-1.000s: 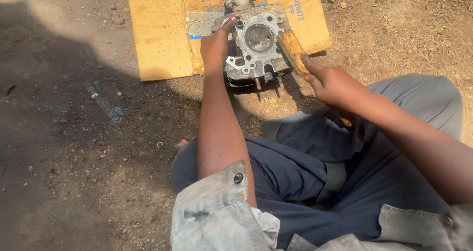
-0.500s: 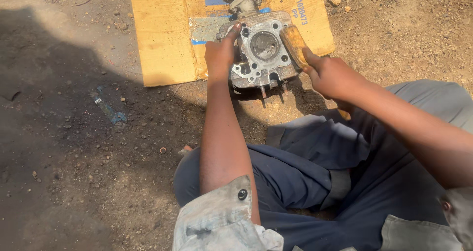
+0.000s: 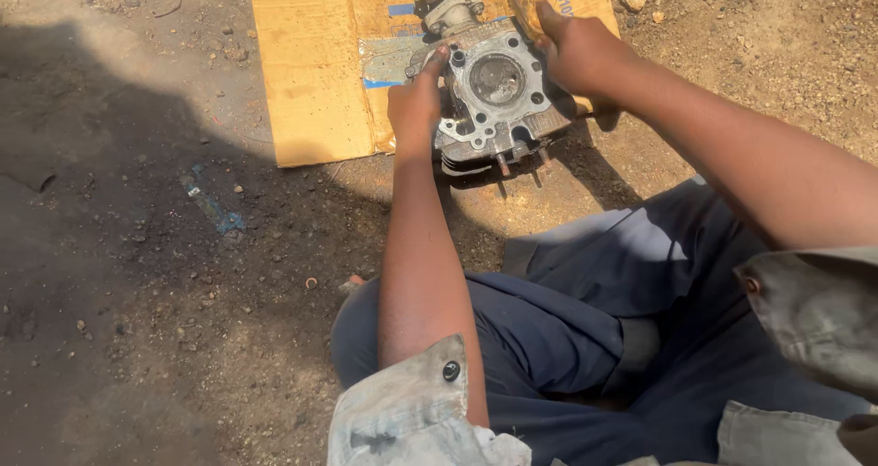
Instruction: The person cleans a cylinder head by scrubbing the surface with a wire brush and scraping off residue with a metal tool while sitting on the ground.
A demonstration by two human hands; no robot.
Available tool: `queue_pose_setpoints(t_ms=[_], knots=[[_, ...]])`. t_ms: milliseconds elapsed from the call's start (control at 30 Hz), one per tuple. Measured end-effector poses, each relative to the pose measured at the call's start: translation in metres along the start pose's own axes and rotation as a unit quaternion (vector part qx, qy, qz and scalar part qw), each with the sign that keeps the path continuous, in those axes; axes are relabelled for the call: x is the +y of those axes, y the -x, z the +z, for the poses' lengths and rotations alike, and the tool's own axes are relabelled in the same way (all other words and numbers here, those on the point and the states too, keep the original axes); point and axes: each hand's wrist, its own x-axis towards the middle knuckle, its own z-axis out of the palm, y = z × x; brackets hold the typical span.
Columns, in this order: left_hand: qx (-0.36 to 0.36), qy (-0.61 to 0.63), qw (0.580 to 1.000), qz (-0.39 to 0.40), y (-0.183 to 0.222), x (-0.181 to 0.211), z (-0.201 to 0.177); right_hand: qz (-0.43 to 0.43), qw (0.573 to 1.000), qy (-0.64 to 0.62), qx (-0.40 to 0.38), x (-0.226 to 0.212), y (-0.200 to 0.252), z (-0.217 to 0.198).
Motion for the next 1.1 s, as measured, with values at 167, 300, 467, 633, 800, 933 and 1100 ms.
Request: queue_pose_setpoints(t_ms=[167,300,467,633,800,933,1100], knots=[[-0.031,0.072,0.997,-0.012,0.011,0.007,-0.001,-0.057,0.997,0.054,0.023,0.050,0.068,0.028],[0.034,0.003,0.999,0.003,-0.006,0.006,0.004,-0.256,0.952,0.084,0.143,0.075,0.078,0.053],[-0.030,0.127,0.990,-0.051,-0.002,0.004,0.006,0.035,0.999,-0.011,-0.010,0.001,0.013,-0.006],[0.017,0.091,0.996,0.014,-0.001,-0.006,0.012,-0.213,0.972,0.074,0.068,0.065,0.129,0.045],[0.007,0.092,0.996,-0.009,-0.004,-0.002,0.011,0.041,0.999,-0.011,-0.009,-0.006,0.013,-0.014],[-0.039,0.126,0.991,-0.035,0.002,0.005,0.006,-0.132,0.988,0.053,0.065,0.055,0.067,0.015],[0.005,0.106,0.994,0.034,-0.010,-0.003,0.004,0.019,0.993,0.111,0.021,0.095,0.119,0.042]])
